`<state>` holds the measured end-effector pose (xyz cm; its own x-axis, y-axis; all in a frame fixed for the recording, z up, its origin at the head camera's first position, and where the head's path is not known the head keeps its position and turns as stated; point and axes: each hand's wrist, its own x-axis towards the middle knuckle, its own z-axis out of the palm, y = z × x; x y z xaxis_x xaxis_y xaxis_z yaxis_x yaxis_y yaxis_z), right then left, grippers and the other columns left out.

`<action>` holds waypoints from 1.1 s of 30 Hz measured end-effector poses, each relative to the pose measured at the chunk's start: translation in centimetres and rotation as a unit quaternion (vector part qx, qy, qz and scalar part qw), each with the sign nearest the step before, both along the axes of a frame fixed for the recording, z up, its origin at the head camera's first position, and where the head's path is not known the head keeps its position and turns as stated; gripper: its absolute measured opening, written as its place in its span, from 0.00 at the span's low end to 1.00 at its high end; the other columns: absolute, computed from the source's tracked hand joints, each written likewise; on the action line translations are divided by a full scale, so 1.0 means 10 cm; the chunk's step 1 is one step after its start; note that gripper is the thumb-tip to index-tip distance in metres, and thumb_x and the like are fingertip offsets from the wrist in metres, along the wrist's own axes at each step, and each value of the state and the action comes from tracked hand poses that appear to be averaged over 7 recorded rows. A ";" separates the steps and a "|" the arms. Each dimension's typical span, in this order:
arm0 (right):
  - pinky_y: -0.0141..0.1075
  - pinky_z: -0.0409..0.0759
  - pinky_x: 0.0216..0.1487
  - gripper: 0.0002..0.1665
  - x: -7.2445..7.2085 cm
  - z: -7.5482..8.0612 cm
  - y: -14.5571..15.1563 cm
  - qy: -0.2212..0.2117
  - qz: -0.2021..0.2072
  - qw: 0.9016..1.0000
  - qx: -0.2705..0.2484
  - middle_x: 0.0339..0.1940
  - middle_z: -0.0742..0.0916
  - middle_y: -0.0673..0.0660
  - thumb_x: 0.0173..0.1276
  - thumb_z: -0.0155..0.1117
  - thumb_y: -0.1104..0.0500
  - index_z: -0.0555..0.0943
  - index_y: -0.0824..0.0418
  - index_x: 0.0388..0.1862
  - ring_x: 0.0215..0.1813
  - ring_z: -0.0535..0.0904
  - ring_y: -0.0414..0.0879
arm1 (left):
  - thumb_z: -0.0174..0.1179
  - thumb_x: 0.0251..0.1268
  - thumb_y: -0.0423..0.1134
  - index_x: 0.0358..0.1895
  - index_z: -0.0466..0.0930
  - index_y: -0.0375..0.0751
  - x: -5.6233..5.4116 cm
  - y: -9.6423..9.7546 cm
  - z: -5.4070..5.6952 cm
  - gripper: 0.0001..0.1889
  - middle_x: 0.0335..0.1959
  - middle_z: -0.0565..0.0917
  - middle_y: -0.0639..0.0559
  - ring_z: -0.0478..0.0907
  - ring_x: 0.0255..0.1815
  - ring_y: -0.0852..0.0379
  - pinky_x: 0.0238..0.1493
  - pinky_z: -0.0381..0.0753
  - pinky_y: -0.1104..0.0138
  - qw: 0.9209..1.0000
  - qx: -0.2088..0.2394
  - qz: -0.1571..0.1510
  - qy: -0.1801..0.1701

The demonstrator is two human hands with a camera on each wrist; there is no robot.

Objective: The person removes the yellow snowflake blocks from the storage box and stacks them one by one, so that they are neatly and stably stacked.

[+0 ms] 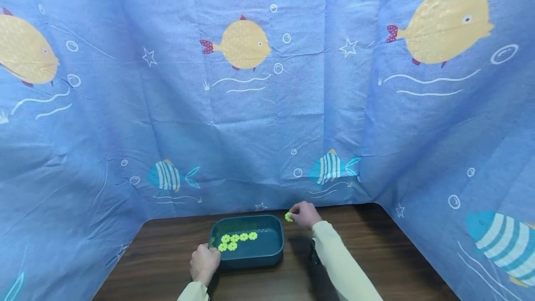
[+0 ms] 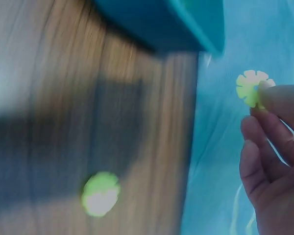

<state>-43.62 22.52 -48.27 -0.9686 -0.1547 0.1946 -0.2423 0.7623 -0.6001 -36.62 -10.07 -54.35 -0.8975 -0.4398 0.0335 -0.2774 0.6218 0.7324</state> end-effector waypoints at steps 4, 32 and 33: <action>0.43 0.82 0.42 0.03 0.07 -0.15 0.34 -0.016 -0.018 1.000 0.013 0.35 0.89 0.53 0.66 0.69 0.63 0.89 0.60 0.36 0.39 0.83 0.45 | 0.52 0.62 0.32 0.44 0.82 0.25 -0.01 0.00 -0.01 0.15 0.37 0.85 0.30 0.82 0.34 0.40 0.36 0.80 0.45 1.000 0.004 0.000 -0.008; 0.35 0.82 0.28 0.04 0.37 -0.58 0.81 -0.140 -0.060 0.983 -0.106 0.20 0.82 0.53 0.63 0.62 0.73 0.84 0.71 0.31 0.23 0.75 0.42 | 0.52 0.63 0.33 0.48 0.82 0.25 0.01 0.00 0.01 0.16 0.39 0.85 0.30 0.83 0.36 0.39 0.36 0.80 0.45 1.000 0.011 -0.003 -0.005; 0.35 0.82 0.28 0.04 0.38 -0.57 0.81 -0.143 -0.060 0.982 -0.105 0.20 0.82 0.53 0.63 0.62 0.73 0.84 0.72 0.31 0.23 0.75 0.43 | 0.52 0.63 0.33 0.48 0.82 0.25 0.01 0.00 0.01 0.17 0.39 0.85 0.30 0.83 0.36 0.38 0.36 0.80 0.45 1.000 0.012 -0.003 -0.005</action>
